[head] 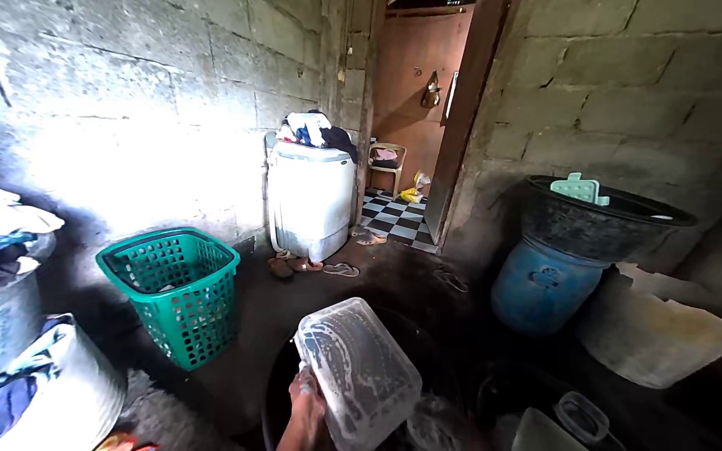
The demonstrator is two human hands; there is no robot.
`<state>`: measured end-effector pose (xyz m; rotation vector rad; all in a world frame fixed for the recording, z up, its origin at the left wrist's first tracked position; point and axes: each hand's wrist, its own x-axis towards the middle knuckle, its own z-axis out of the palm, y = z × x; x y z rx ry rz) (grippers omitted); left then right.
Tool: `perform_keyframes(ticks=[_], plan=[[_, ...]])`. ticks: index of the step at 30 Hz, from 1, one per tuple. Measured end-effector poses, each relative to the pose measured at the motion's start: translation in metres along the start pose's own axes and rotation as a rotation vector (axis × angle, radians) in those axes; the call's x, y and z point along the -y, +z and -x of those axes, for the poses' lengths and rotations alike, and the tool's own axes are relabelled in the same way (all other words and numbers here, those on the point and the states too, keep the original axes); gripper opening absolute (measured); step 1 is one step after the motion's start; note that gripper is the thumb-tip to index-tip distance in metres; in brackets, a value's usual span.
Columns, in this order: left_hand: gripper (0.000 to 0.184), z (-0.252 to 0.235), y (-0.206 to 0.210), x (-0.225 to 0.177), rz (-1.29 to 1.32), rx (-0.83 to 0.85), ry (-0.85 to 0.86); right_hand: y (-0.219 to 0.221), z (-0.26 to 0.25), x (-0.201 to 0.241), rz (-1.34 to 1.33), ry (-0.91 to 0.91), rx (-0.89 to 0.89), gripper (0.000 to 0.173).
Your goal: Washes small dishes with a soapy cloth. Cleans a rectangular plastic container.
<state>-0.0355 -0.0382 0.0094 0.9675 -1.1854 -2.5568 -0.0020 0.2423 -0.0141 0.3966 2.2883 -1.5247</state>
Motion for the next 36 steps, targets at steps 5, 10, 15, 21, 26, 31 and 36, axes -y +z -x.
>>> perform_keyframes(ticks=[5, 10, 15, 21, 26, 31, 36], plan=[[0.038, -0.001, 0.001, -0.009, -0.099, -0.036, 0.153, 0.014, 0.01, 0.019, -0.275, -0.202, -0.485, 0.055], [0.04, 0.023, 0.015, 0.004, -0.224, 0.044, 0.213, 0.075, 0.042, 0.043, 0.23, -0.873, -0.498, 0.025], [0.044, 0.051, 0.025, 0.008, -0.6, 0.168, 0.296, 0.105, 0.023, 0.083, 0.445, -1.048, -0.748, 0.024], [0.04, 0.06, 0.021, 0.002, -0.571, 0.284, 0.197, 0.048, 0.0, 0.162, 0.39, -0.736, -0.85, 0.034], [0.043, 0.046, 0.02, 0.011, -0.516, 0.222, 0.18, 0.103, 0.029, 0.131, 0.452, -0.775, -0.617, 0.032], [0.036, 0.023, 0.008, -0.011, -0.191, 0.091, 0.296, 0.143, 0.058, 0.054, 0.479, -0.95, -0.554, 0.027], [0.033, 0.027, 0.007, -0.018, -0.112, 0.08, 0.282, 0.101, 0.004, 0.033, 0.173, -0.488, -0.643, 0.039]])
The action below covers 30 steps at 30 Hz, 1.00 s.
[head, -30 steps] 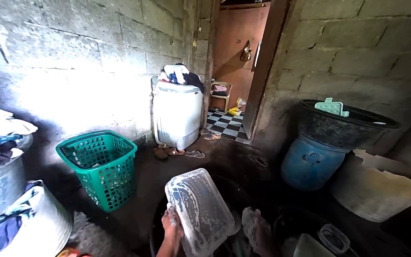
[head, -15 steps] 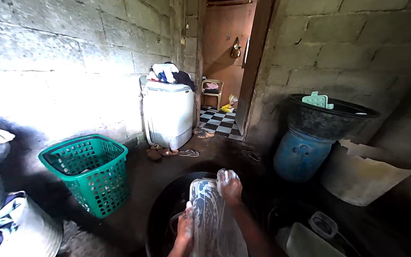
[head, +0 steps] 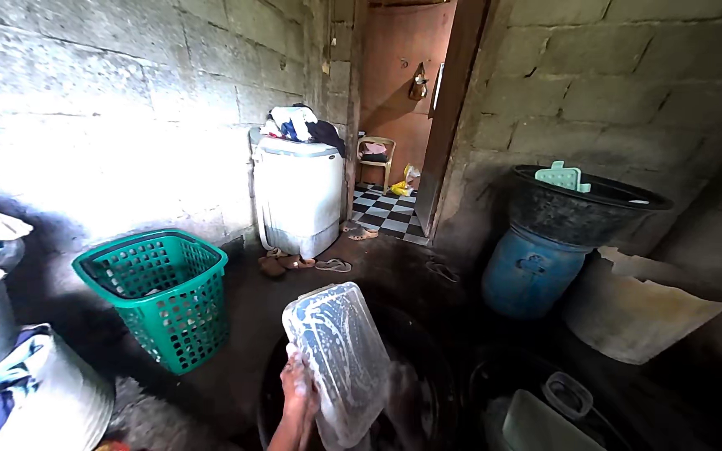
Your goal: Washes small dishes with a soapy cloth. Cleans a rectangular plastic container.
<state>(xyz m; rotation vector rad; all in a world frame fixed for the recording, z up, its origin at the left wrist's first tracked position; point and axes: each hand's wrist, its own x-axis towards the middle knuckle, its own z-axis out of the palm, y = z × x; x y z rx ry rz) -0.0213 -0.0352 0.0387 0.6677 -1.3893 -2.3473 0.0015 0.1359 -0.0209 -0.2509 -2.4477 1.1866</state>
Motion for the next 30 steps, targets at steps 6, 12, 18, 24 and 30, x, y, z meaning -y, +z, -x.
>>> perform_keyframes(ticks=[6, 12, 18, 24, 30], plan=[[0.035, 0.032, 0.014, 0.002, -0.313, 0.221, -0.038, -0.027, -0.086, 0.05, -0.016, 0.227, -0.135, 0.045], [0.038, 0.038, 0.02, 0.017, -0.402, 0.289, -0.038, -0.017, -0.083, 0.091, -0.223, -0.13, -0.211, 0.033], [0.039, 0.039, 0.019, 0.019, -0.373, 0.277, -0.103, -0.031, -0.102, 0.075, 0.046, 0.249, -0.043, 0.044], [0.038, 0.027, 0.017, 0.025, -0.377, 0.222, -0.073, -0.007, -0.044, 0.08, -0.135, -0.163, 0.023, 0.036], [0.041, 0.036, 0.018, 0.015, -0.329, 0.197, -0.115, -0.021, -0.086, 0.032, 0.069, 0.354, 0.067, 0.042]])
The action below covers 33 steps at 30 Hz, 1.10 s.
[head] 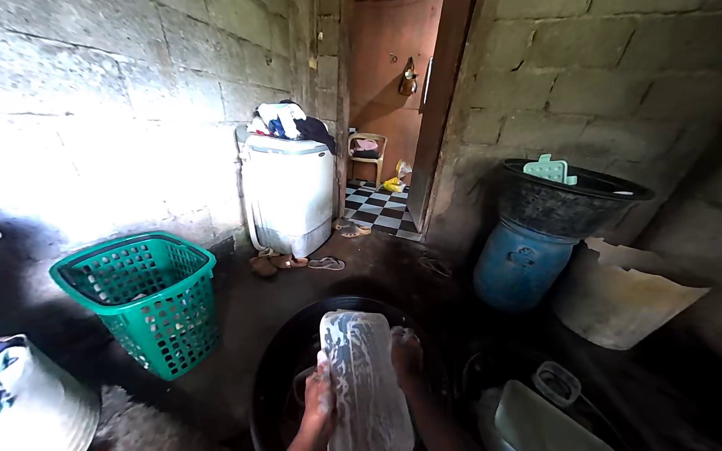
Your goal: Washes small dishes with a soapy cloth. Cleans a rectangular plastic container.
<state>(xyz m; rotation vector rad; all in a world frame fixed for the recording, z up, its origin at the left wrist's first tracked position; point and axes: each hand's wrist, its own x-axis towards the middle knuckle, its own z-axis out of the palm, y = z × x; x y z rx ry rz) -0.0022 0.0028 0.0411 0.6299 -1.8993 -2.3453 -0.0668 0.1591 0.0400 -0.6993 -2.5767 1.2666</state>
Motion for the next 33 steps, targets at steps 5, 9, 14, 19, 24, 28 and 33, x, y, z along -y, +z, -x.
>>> perform_keyframes(ticks=[5, 9, 14, 19, 24, 28, 33], plan=[[0.042, -0.007, 0.003, 0.005, -0.035, -0.02, 0.009, 0.009, 0.062, 0.033, -0.126, -0.317, 0.058, 0.04], [0.044, -0.003, -0.004, 0.0, -0.047, -0.001, -0.004, 0.004, 0.044, 0.028, -0.124, -0.38, 0.006, 0.039], [0.045, 0.005, -0.001, 0.005, -0.006, 0.101, -0.025, -0.02, -0.012, 0.024, 0.078, 0.034, 0.04, 0.045], [0.044, -0.004, 0.006, 0.01, -0.137, 0.077, -0.006, -0.008, 0.044, 0.056, -0.079, -0.426, 0.007, 0.036], [0.044, 0.003, 0.0, 0.001, -0.109, 0.053, 0.007, -0.019, 0.015, 0.042, 0.085, -0.286, 0.084, 0.042], [0.043, 0.005, 0.001, 0.003, -0.051, 0.091, -0.017, -0.023, -0.021, 0.019, 0.179, 0.014, 0.103, 0.043], [0.04, -0.007, 0.009, 0.016, -0.117, 0.074, -0.013, -0.006, 0.039, 0.049, -0.022, -0.311, 0.096, 0.041]])
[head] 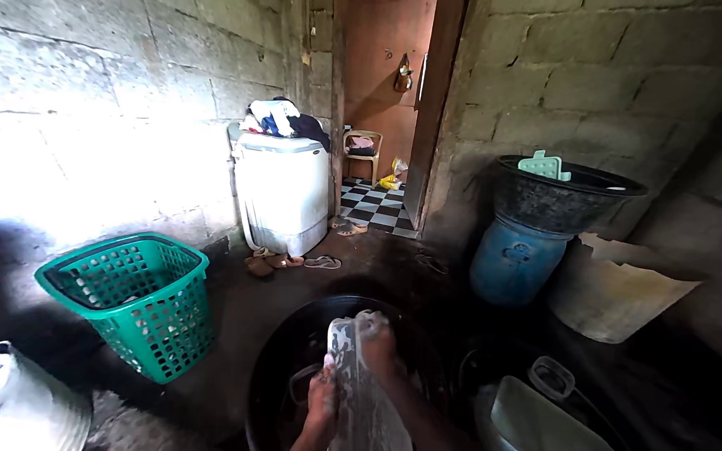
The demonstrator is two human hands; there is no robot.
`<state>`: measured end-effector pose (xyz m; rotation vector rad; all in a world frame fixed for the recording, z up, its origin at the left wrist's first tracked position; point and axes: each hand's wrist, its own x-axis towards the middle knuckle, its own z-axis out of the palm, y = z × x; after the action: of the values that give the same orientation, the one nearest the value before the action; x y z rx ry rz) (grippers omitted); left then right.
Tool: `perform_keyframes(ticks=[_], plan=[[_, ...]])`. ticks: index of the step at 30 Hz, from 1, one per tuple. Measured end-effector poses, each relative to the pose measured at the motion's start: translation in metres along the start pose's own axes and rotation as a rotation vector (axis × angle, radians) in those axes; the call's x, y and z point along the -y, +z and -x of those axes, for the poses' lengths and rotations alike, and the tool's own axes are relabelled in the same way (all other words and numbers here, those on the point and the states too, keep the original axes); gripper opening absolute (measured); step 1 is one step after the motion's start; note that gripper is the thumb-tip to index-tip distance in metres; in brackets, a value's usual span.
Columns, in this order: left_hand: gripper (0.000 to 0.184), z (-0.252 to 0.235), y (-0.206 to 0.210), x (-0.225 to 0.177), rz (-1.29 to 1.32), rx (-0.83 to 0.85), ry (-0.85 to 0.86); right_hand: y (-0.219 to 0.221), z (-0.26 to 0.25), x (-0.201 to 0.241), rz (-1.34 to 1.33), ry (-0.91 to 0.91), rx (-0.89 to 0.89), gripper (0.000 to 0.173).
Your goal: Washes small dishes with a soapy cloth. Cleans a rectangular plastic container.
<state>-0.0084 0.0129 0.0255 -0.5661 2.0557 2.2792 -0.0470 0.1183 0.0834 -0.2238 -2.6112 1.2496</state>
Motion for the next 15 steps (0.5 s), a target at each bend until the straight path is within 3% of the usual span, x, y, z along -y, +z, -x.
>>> perform_keyframes(ticks=[2, 4, 7, 8, 10, 12, 15], plan=[[0.044, -0.007, -0.004, -0.001, 0.001, -0.077, 0.028, 0.012, 0.032, 0.009, -0.008, -0.163, 0.014, 0.04], [0.045, -0.013, -0.01, -0.005, 0.161, -0.182, 0.081, 0.02, 0.064, 0.008, 0.103, -0.257, 0.048, 0.04], [0.037, -0.021, -0.027, -0.016, 0.403, -0.303, 0.115, 0.04, 0.088, -0.032, 0.121, -0.479, -0.138, 0.029], [0.036, -0.022, -0.031, -0.02, 0.435, -0.325, 0.124, 0.041, 0.087, -0.045, 0.068, -0.479, -0.129, 0.029], [0.036, -0.018, -0.037, -0.025, 0.449, -0.317, 0.118, 0.038, 0.073, -0.068, 0.011, -0.391, -0.075, 0.033], [0.04, -0.013, -0.039, -0.028, 0.426, -0.265, 0.083, 0.025, 0.043, -0.078, 0.023, -0.137, 0.055, 0.04], [0.045, -0.004, -0.037, -0.032, 0.37, -0.153, 0.044, 0.01, -0.003, -0.076, -0.048, 0.085, -0.026, 0.042]])
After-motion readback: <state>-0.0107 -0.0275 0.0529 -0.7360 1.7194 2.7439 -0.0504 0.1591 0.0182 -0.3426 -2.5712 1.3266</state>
